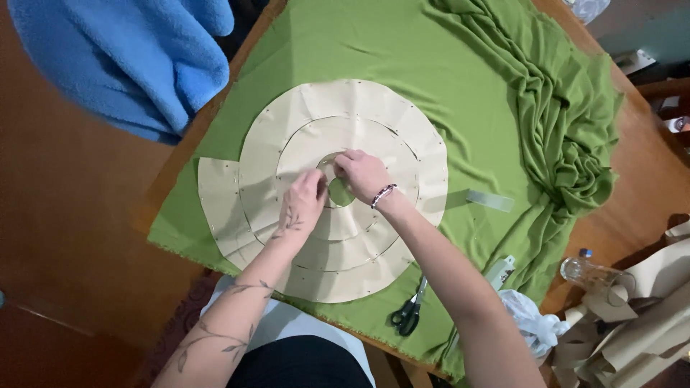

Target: Pinning a spiral-shaped paper pattern onto green fabric on a wooden table.

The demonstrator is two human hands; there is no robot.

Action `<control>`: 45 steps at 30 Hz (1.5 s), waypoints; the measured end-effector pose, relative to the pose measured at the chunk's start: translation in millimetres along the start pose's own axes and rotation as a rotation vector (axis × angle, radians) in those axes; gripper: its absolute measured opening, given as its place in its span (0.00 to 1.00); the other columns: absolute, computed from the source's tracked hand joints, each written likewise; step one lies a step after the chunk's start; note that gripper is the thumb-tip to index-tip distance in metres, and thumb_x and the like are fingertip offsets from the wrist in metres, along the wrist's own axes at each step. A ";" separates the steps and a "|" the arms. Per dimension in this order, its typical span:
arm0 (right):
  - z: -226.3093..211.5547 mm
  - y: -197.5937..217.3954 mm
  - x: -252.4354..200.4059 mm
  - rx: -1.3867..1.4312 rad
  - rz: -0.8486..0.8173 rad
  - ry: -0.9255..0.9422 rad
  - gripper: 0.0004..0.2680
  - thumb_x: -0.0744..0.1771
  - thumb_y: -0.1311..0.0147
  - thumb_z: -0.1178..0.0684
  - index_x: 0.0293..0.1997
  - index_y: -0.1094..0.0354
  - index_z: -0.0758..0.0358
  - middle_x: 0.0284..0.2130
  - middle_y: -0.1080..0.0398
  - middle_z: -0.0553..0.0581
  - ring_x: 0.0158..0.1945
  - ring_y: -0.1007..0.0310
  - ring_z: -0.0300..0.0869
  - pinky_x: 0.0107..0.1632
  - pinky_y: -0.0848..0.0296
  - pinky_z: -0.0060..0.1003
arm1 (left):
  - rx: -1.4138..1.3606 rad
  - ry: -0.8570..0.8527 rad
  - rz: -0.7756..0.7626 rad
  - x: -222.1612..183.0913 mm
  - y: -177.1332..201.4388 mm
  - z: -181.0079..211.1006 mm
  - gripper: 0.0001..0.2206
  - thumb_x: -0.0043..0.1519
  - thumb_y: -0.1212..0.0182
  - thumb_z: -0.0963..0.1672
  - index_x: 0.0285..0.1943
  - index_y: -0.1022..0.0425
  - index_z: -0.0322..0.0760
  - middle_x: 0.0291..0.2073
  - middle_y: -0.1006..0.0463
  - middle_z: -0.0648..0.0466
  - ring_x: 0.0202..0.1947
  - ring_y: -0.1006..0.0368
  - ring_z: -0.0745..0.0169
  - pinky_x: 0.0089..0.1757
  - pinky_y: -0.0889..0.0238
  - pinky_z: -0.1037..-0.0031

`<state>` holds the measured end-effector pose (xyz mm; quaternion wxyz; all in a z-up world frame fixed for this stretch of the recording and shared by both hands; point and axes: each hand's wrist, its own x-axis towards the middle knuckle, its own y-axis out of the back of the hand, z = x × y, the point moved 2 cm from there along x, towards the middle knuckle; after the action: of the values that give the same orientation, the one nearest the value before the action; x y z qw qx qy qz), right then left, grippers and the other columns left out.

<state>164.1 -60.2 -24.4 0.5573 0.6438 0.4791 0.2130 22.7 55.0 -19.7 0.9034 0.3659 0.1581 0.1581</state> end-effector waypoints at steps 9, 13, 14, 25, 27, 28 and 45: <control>-6.5 8.5 3.2 0.135 -0.013 -0.027 0.04 0.67 0.44 0.48 0.34 0.36 0.45 0.36 0.30 0.45 0.46 0.25 0.45 0.46 0.23 0.41 | -0.086 0.119 -0.086 13.7 12.1 4.4 0.10 0.58 0.37 0.43 0.45 0.30 0.48 0.35 0.21 0.57 0.41 0.21 0.52 0.41 0.26 0.58; -10.1 14.1 2.5 0.186 -0.022 -0.055 0.04 0.66 0.43 0.48 0.34 0.34 0.45 0.34 0.28 0.45 0.46 0.25 0.45 0.47 0.24 0.42 | -0.088 0.133 -0.112 14.3 14.2 4.7 0.11 0.59 0.37 0.44 0.49 0.31 0.49 0.38 0.21 0.56 0.44 0.21 0.51 0.43 0.27 0.57; -10.1 14.7 2.1 0.185 -0.019 -0.060 0.04 0.66 0.43 0.48 0.34 0.34 0.45 0.34 0.28 0.45 0.46 0.25 0.45 0.47 0.24 0.42 | -0.087 0.128 -0.114 14.9 14.7 5.4 0.11 0.59 0.37 0.44 0.49 0.31 0.49 0.38 0.21 0.56 0.44 0.21 0.51 0.43 0.27 0.57; 42.6 -2.7 -174.7 0.635 0.806 -0.926 0.06 0.64 0.38 0.57 0.42 0.25 0.49 0.36 0.23 0.53 0.45 0.24 0.47 0.49 0.23 0.39 | -0.030 -0.071 -0.266 -2.1 42.9 35.0 0.19 0.60 0.38 0.40 0.61 0.32 0.46 0.49 0.30 0.48 0.52 0.27 0.42 0.49 0.28 0.53; 74.3 -15.3 -240.1 0.447 0.854 -1.095 0.07 0.63 0.37 0.57 0.42 0.25 0.49 0.34 0.24 0.53 0.42 0.24 0.46 0.45 0.23 0.37 | -0.070 -0.023 -0.285 -3.0 66.6 54.7 0.15 0.60 0.37 0.42 0.56 0.30 0.45 0.45 0.29 0.49 0.48 0.25 0.45 0.47 0.28 0.57; 87.6 -23.6 -272.2 0.258 0.881 -1.243 0.09 0.62 0.35 0.57 0.42 0.25 0.49 0.33 0.26 0.53 0.39 0.25 0.44 0.42 0.24 0.35 | -0.108 0.041 -0.294 -5.0 79.8 61.7 0.11 0.61 0.36 0.45 0.51 0.28 0.45 0.41 0.27 0.49 0.43 0.24 0.49 0.45 0.28 0.61; 148.2 -78.9 -340.3 0.551 0.780 -1.388 0.10 0.61 0.30 0.54 0.43 0.26 0.47 0.31 0.24 0.47 0.35 0.23 0.38 0.42 0.26 0.33 | 0.127 -0.267 -0.186 20.9 111.8 -28.0 0.11 0.62 0.36 0.45 0.52 0.22 0.53 0.47 0.28 0.56 0.47 0.24 0.52 0.45 0.28 0.65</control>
<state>100.7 -433.4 -51.3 0.4350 0.8609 -0.1943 -0.1784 11.3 156.8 37.2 0.9022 0.4238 0.0793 0.0135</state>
